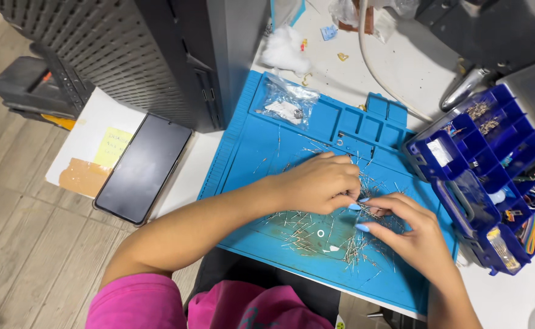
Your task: The person sits on the floor and organizes a pile of thin, copper-colored wires on a blue cutting mat. They pick up individual wires, separate them, and place them into a blue compartmentalized storage box.
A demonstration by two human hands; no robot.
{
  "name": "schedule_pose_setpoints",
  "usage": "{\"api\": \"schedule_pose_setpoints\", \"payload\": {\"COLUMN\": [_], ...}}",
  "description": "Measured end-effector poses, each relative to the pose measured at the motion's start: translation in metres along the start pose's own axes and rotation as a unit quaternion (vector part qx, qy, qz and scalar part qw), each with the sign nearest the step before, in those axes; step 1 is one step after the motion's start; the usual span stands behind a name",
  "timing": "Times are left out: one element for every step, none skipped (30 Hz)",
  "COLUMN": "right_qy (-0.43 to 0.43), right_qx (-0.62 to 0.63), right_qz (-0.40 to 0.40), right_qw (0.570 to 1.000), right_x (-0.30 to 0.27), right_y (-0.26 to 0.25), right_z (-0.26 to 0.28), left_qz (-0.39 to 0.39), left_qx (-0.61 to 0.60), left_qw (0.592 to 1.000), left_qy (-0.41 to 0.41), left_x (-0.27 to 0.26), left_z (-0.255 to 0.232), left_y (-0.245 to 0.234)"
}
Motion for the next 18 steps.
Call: {"api": "schedule_pose_setpoints", "payload": {"right_qy": [0.004,0.002,0.004,0.011,0.021,0.030,0.032,0.040,0.049,0.054,0.061,0.069,0.072,0.089,0.103,0.105,0.107,0.110], "right_qx": [-0.003,0.006,0.012,0.006,0.039,0.073,0.067,0.087,0.108,0.105,0.135,0.164,0.164,0.182,0.201,0.200,0.207,0.213], "right_qz": [-0.004,-0.015,-0.029,-0.036,-0.064,-0.092,-0.101,-0.107,-0.111,-0.117,-0.128,-0.139,-0.142,-0.145,-0.149,-0.152,-0.154,-0.157], "right_qw": [1.000,1.000,1.000,0.999,0.997,0.993,0.992,0.990,0.987,0.986,0.981,0.974,0.974,0.968,0.963,0.962,0.960,0.958], "right_x": [0.000,0.000,0.000,-0.001,0.002,0.003,0.003,0.003,0.001,0.000,0.000,0.000,-0.003,-0.007,-0.010,-0.011,-0.012,-0.012], "right_y": [0.001,0.001,-0.001,-0.004,-0.009,-0.014,-0.018,-0.020,-0.021,-0.023,-0.024,-0.025,-0.025,-0.024,-0.023,-0.024,-0.025,-0.026], "right_z": [-0.001,-0.003,-0.004,-0.004,-0.006,-0.008,-0.010,-0.014,-0.018,-0.019,-0.021,-0.023,-0.027,-0.033,-0.040,-0.041,-0.043,-0.044], "left_qz": [0.003,-0.007,-0.015,-0.010,-0.012,-0.013,-0.007,-0.007,-0.006,0.000,-0.002,-0.004,0.000,0.010,0.019,0.022,0.020,0.018], "left_qx": [-0.001,-0.010,-0.020,-0.023,-0.053,-0.084,-0.083,-0.124,-0.167,-0.169,-0.205,-0.240,-0.242,-0.282,-0.320,-0.320,-0.345,-0.370], "left_qw": [1.000,1.000,1.000,1.000,0.998,0.996,0.996,0.991,0.984,0.984,0.975,0.965,0.964,0.949,0.933,0.933,0.922,0.911], "left_qy": [0.006,0.000,-0.002,0.008,-0.012,-0.032,-0.022,-0.043,-0.067,-0.062,-0.085,-0.109,-0.108,-0.138,-0.166,-0.165,-0.174,-0.183], "left_x": [-0.001,-0.001,0.002,0.000,0.001,0.002,0.004,0.007,0.007,0.009,0.009,0.009,0.008,0.006,0.004,0.005,0.006,0.006], "left_z": [-0.002,-0.002,-0.003,-0.010,-0.008,-0.007,-0.010,-0.007,-0.003,-0.004,0.001,0.007,0.006,0.012,0.017,0.017,0.019,0.021], "left_y": [-0.001,-0.004,-0.006,-0.007,-0.012,-0.018,-0.020,-0.023,-0.024,-0.024,-0.025,-0.026,-0.024,-0.020,-0.016,-0.015,-0.014,-0.014]}}
Point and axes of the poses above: each hand's wrist, its own x-axis towards the middle knuckle, its own y-axis out of the palm, z = x × y, the point moved 10 cm from there along x, towards the middle knuckle, and after that the axes turned 11 degrees about -y, right-handed, at the moved point
